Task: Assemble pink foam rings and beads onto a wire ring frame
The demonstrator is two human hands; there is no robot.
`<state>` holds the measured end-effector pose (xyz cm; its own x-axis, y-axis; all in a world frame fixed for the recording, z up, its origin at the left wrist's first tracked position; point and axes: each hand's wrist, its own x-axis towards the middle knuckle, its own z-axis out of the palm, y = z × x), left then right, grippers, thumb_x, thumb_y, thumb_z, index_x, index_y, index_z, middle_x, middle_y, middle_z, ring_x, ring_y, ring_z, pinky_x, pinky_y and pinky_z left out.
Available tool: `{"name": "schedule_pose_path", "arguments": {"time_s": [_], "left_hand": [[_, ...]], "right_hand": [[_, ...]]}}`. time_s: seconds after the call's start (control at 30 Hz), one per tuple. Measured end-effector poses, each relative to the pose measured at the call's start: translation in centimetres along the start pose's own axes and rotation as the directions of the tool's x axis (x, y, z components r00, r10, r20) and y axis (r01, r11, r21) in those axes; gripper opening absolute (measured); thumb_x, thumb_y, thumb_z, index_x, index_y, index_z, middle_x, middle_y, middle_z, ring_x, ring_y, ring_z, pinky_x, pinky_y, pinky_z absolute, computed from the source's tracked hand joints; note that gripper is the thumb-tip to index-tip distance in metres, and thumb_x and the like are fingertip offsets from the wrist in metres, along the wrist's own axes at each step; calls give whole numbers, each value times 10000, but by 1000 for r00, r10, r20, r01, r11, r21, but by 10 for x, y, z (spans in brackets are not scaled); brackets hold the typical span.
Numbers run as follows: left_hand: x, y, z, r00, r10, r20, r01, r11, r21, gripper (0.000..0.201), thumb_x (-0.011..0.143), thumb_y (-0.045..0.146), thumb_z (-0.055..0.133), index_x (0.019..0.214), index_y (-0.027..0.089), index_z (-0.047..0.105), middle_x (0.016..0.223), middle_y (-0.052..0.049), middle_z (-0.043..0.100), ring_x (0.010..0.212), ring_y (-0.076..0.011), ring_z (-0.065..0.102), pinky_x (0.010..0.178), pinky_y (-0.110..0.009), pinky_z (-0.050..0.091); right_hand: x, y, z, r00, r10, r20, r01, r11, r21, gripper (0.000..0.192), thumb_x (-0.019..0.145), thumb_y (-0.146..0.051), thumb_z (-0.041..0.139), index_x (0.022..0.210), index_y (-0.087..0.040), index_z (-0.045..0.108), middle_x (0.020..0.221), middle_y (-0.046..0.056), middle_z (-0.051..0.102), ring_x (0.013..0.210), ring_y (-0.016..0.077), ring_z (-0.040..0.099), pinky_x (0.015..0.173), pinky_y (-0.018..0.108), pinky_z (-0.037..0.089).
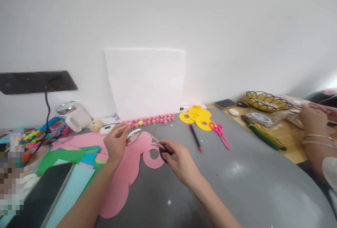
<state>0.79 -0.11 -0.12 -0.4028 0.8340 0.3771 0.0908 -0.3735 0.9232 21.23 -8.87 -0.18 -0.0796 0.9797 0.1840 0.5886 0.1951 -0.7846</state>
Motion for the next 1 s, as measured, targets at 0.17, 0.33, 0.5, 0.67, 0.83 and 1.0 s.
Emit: {"name": "schedule_pose_path", "arguments": {"time_s": [0.17, 0.33, 0.5, 0.67, 0.83, 1.0], "left_hand": [[0, -1, 0, 1000, 7, -5, -7, 1000, 9, 180, 667, 324, 704, 765, 173, 714, 947, -59, 662, 442, -66, 547, 298, -181, 413], [-1, 1, -1, 1000, -7, -4, 7, 1000, 12, 169, 676, 304, 696, 772, 166, 712, 959, -58, 657, 391, -46, 515, 286, -190, 404], [0, -2, -1, 1000, 23, -2, -23, 999, 29, 174, 680, 323, 692, 770, 175, 711, 947, -61, 662, 496, -89, 583, 301, -176, 421], [0, -6, -1, 999, 46, 21, -47, 998, 41, 205, 689, 359, 683, 781, 178, 710, 972, -67, 661, 557, -112, 612, 314, -177, 435], [0, -2, 0, 1000, 27, 14, -28, 999, 22, 209, 678, 361, 692, 771, 175, 708, 962, -65, 661, 557, -115, 616, 296, -169, 419], [-1, 1, 1, 1000, 23, 21, -23, 1000, 11, 204, 672, 359, 697, 766, 178, 712, 958, -64, 661, 562, -119, 618, 305, -177, 429]], "right_hand": [[17, -20, 29, 998, -67, 15, 65, 993, 101, 483, 732, -148, 548, 1199, -265, 511, 1024, 46, 590, 920, 173, 582, 850, 343, 472], [26, -26, 48, 996, -65, -65, 67, 997, 31, 467, 713, -192, 596, 1171, -274, 553, 965, 53, 510, 885, 183, 562, 822, 345, 474], [30, -28, 54, 997, -29, -78, 27, 999, -23, 442, 720, -166, 588, 1152, -264, 580, 917, 50, 497, 825, 176, 559, 772, 327, 479], [30, -30, 56, 997, -36, -72, 32, 998, -56, 448, 734, -139, 563, 1160, -276, 585, 913, 46, 502, 796, 166, 564, 763, 320, 474], [31, -32, 56, 995, -59, -86, 52, 995, -84, 463, 736, -117, 545, 1153, -314, 594, 838, 29, 487, 742, 161, 559, 713, 304, 474], [31, -31, 55, 997, -40, -70, 35, 997, -67, 460, 744, -83, 516, 1133, -309, 614, 796, 19, 471, 697, 145, 551, 701, 293, 470]]}}
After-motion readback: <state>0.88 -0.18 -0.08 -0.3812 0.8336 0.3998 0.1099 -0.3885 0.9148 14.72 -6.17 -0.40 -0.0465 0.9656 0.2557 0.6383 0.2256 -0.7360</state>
